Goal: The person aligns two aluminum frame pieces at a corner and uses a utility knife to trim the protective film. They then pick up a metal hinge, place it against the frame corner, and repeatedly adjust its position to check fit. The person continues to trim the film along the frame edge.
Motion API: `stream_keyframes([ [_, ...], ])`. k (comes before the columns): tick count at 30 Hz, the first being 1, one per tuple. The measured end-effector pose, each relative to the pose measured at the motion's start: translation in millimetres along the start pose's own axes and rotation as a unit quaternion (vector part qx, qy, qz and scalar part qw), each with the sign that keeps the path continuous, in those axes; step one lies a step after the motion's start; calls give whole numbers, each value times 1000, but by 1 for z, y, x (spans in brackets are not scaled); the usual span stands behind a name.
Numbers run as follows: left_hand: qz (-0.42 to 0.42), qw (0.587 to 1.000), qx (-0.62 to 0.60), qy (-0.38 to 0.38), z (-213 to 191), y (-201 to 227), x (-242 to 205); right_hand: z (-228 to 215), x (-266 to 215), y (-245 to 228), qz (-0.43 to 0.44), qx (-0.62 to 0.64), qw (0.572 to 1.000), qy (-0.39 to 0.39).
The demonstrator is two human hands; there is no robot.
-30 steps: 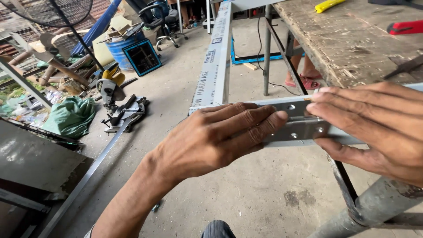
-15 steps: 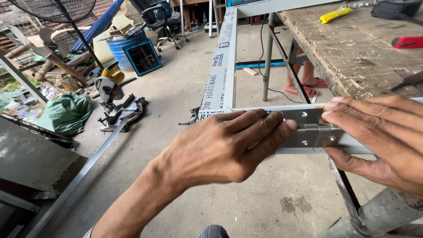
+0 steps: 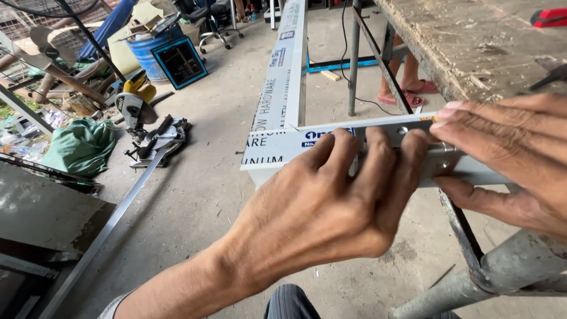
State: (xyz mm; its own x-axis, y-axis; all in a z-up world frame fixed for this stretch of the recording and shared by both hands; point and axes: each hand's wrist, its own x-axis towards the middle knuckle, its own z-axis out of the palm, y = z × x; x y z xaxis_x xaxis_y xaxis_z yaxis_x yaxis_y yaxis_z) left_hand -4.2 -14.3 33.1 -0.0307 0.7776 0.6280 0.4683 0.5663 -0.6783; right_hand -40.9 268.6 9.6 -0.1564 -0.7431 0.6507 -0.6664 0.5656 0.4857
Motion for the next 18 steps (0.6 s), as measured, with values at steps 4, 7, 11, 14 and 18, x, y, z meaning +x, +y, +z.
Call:
stream_keyframes([
  [4,4,998,61,10,4,3,2,1,-1,8,-46,11,999,-12],
  [7,20,998,58,-10,5,4,-1,-4,1,5,-39,10,999,-29],
  [11,59,995,70,-30,7,-3,-4,-10,5,2,-37,-10,999,-35],
  [14,64,996,53,-19,19,-8,-13,-5,0,2,-21,13,999,-39],
  [18,-29,984,-173,-30,32,-22,-23,2,-2,2,16,9,1000,-24],
])
